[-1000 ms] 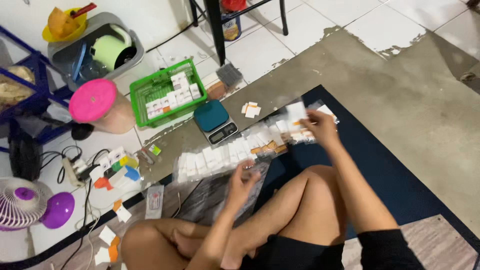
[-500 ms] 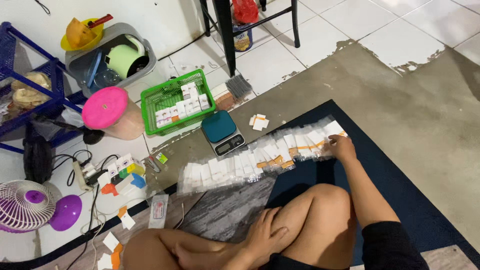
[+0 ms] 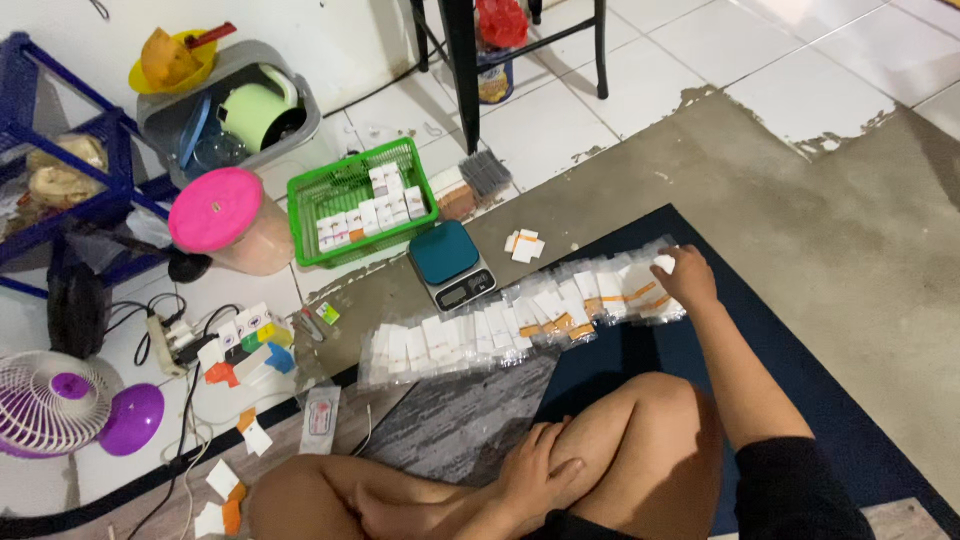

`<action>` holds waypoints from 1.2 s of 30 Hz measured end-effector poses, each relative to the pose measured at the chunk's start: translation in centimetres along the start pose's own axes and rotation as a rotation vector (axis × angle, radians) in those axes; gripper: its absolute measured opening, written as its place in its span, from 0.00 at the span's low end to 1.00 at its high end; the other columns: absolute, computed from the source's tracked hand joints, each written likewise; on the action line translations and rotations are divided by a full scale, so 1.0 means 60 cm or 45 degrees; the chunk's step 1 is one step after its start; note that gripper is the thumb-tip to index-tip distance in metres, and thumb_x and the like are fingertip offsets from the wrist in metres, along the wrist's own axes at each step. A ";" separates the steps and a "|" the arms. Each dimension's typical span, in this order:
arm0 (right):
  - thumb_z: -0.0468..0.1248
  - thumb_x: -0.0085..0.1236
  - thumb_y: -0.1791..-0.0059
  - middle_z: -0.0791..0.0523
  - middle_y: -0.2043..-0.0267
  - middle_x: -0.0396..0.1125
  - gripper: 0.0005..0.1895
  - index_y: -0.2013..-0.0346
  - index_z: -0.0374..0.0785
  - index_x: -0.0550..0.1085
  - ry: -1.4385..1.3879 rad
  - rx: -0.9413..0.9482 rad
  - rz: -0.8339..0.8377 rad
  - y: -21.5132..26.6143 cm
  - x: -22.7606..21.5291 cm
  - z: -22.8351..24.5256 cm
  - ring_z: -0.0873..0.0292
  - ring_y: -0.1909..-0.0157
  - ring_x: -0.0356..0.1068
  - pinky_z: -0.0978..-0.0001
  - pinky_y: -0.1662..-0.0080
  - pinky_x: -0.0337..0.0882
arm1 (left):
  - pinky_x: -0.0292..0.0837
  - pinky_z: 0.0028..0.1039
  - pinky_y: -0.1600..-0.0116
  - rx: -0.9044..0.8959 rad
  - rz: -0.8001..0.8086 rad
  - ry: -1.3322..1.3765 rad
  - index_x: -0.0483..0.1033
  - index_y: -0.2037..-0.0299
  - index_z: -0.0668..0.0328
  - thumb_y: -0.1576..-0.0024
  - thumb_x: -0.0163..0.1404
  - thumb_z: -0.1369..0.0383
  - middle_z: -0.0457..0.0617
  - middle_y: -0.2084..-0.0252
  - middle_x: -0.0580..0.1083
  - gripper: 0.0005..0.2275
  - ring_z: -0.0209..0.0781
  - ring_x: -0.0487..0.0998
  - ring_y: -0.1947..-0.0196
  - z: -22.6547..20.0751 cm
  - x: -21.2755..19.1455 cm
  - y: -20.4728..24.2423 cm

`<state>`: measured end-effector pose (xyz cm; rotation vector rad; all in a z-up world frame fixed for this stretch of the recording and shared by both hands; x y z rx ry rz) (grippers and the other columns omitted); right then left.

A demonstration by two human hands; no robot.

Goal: The person places small white and orange items into individual plastic bags while sitting on the floor.

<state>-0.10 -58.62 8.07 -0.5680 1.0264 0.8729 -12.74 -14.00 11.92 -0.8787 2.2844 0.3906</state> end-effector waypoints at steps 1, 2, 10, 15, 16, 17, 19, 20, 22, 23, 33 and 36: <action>0.47 0.61 0.50 0.46 0.40 0.65 0.24 0.41 0.44 0.76 -0.021 0.017 0.023 -0.004 -0.008 0.019 0.40 0.41 0.67 0.42 0.46 0.69 | 0.71 0.48 0.51 0.000 0.014 0.004 0.67 0.34 0.57 0.40 0.46 0.46 0.52 0.43 0.69 0.29 0.56 0.75 0.47 0.002 0.000 -0.002; 0.46 0.61 0.50 0.46 0.38 0.64 0.23 0.41 0.46 0.75 -0.041 0.035 0.046 -0.008 -0.016 0.038 0.39 0.39 0.66 0.39 0.44 0.69 | 0.71 0.48 0.51 -0.001 0.029 0.008 0.67 0.33 0.56 0.40 0.44 0.44 0.52 0.43 0.69 0.30 0.55 0.74 0.47 0.004 0.000 -0.004; 0.46 0.61 0.51 0.45 0.39 0.64 0.25 0.40 0.42 0.75 -0.065 -0.196 0.071 -0.063 0.033 0.155 0.41 0.44 0.69 0.45 0.48 0.71 | 0.70 0.49 0.51 0.032 -0.037 -0.069 0.66 0.32 0.55 0.43 0.48 0.48 0.53 0.49 0.71 0.31 0.59 0.75 0.52 -0.019 -0.020 -0.009; 0.44 0.61 0.50 0.44 0.35 0.63 0.25 0.39 0.42 0.73 -0.044 -0.303 0.182 -0.088 0.104 0.233 0.41 0.50 0.73 0.42 0.53 0.74 | 0.73 0.46 0.57 0.097 -0.130 -0.134 0.69 0.35 0.55 0.45 0.50 0.49 0.53 0.52 0.71 0.30 0.58 0.77 0.58 -0.001 -0.004 -0.009; 0.43 0.61 0.49 0.44 0.38 0.65 0.24 0.40 0.40 0.74 -0.076 -0.373 0.160 -0.092 0.117 0.251 0.44 0.59 0.75 0.44 0.58 0.74 | 0.71 0.47 0.55 0.044 -0.084 -0.116 0.69 0.36 0.54 0.46 0.52 0.48 0.53 0.51 0.71 0.30 0.59 0.76 0.57 0.008 0.002 -0.011; 0.42 0.60 0.48 0.45 0.42 0.66 0.22 0.40 0.39 0.74 -0.108 -0.444 0.142 -0.095 0.132 0.270 0.47 0.68 0.77 0.46 0.63 0.75 | 0.70 0.48 0.52 -0.012 -0.038 -0.096 0.69 0.36 0.52 0.47 0.53 0.48 0.54 0.49 0.71 0.30 0.60 0.75 0.56 0.017 0.008 -0.013; 0.43 0.60 0.50 0.44 0.43 0.67 0.24 0.40 0.38 0.73 -0.160 -0.420 0.189 -0.110 0.170 0.285 0.42 0.59 0.73 0.45 0.59 0.72 | 0.70 0.49 0.52 -0.022 -0.009 -0.043 0.67 0.34 0.52 0.47 0.52 0.49 0.54 0.49 0.71 0.31 0.59 0.75 0.55 -0.010 -0.021 -0.016; 0.44 0.59 0.51 0.43 0.44 0.68 0.26 0.40 0.38 0.73 -0.213 -0.396 0.219 -0.120 0.189 0.294 0.37 0.49 0.70 0.44 0.56 0.70 | 0.70 0.49 0.51 -0.017 0.015 0.002 0.65 0.32 0.53 0.47 0.52 0.50 0.54 0.49 0.71 0.32 0.59 0.75 0.54 -0.023 -0.036 -0.021; 0.43 0.61 0.53 0.43 0.45 0.68 0.29 0.38 0.37 0.71 -0.155 -0.401 0.246 -0.134 0.216 0.316 0.37 0.47 0.68 0.43 0.55 0.70 | 0.71 0.49 0.51 -0.014 -0.032 0.058 0.66 0.32 0.53 0.47 0.51 0.49 0.53 0.48 0.71 0.32 0.57 0.76 0.52 -0.015 -0.033 -0.024; 0.42 0.63 0.54 0.43 0.46 0.68 0.33 0.36 0.37 0.69 -0.099 -0.403 0.260 -0.141 0.230 0.326 0.37 0.45 0.67 0.43 0.54 0.71 | 0.72 0.48 0.51 0.002 -0.080 0.109 0.67 0.32 0.53 0.47 0.50 0.48 0.52 0.48 0.71 0.33 0.55 0.76 0.51 -0.011 -0.033 -0.026; 0.50 0.70 0.62 0.45 0.46 0.65 0.46 0.32 0.48 0.60 0.299 -0.483 0.281 -0.206 0.325 0.354 0.36 0.47 0.67 0.36 0.54 0.71 | 0.70 0.52 0.56 -0.195 0.058 0.120 0.70 0.35 0.55 0.51 0.52 0.44 0.57 0.47 0.70 0.36 0.60 0.75 0.56 0.016 -0.035 -0.047; 0.50 0.73 0.65 0.46 0.41 0.60 0.47 0.35 0.49 0.61 0.295 -0.334 0.387 -0.211 0.320 0.354 0.36 0.42 0.63 0.34 0.49 0.67 | 0.69 0.53 0.56 -0.232 0.134 0.253 0.67 0.32 0.54 0.48 0.49 0.45 0.57 0.47 0.69 0.35 0.60 0.73 0.54 0.012 -0.040 -0.048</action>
Point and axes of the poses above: each hand's wrist, its own y-axis away from the middle knuckle, its own x-axis out of the palm, z = x × y, the point moved 6 cm from there along -y, towards the middle knuckle
